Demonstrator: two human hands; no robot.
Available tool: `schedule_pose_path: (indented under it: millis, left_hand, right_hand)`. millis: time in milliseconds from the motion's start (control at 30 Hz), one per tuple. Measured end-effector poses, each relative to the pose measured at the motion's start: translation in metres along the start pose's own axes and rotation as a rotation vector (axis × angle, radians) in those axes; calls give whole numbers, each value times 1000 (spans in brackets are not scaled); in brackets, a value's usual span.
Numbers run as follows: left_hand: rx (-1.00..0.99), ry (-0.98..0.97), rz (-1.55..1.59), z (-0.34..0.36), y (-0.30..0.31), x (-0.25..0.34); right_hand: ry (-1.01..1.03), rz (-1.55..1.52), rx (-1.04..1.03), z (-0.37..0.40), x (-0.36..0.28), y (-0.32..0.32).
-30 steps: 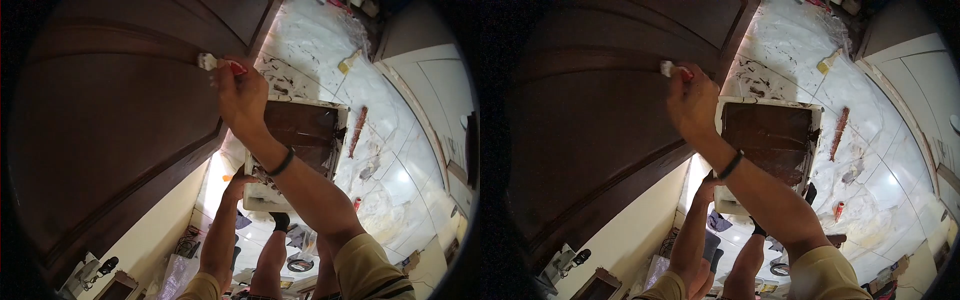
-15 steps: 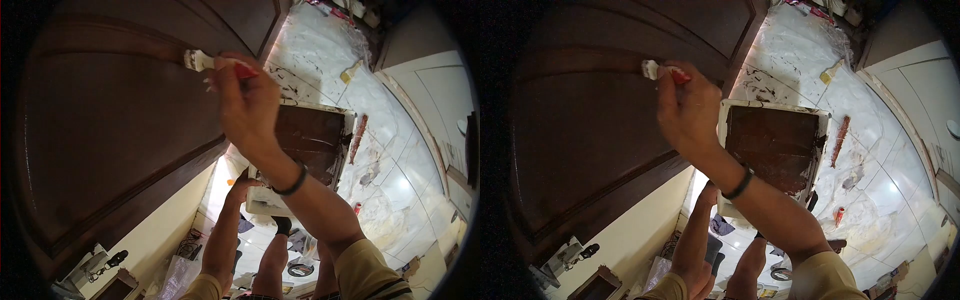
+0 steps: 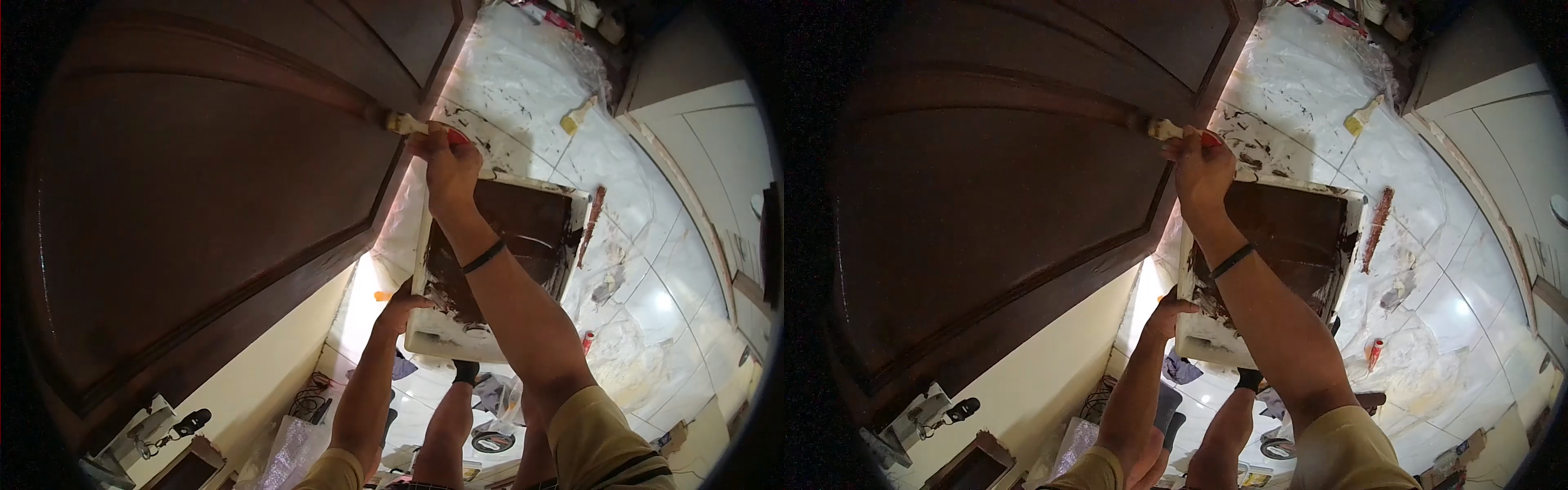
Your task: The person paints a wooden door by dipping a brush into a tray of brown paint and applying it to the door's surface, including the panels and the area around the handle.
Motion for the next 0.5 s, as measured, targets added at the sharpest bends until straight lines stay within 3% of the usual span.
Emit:
schedule_pose_path:
  millis: [67,167,200,267,400,500]
  left_hand:
    - [-4,1,-8,-1,-6,-2]
    - [6,3,-27,1,-19,-2]
    - [13,7,-32,3,-22,-2]
    - [19,-1,-33,3,-20,-6]
    - [59,-9,-27,1,-20,-8]
    - [31,-26,-56,1,-16,-8]
  right_hand:
    - [57,279,96,-3,-1,6]
    - [213,293,-59,8,-13,-22]
    - [228,435,-74,21,-35,-38]
    - [264,229,-191,45,-69,-59]
    - [127,-302,-398,64,-116,-72]
    - [12,-444,-427,56,-92,-62]
Point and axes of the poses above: each hand's wrist, its own z-axis away from the middle knuckle, its own y-axis out of the back of the hand, x = y × z, the point moved 3 cm from there along -z, towards the middle knuckle
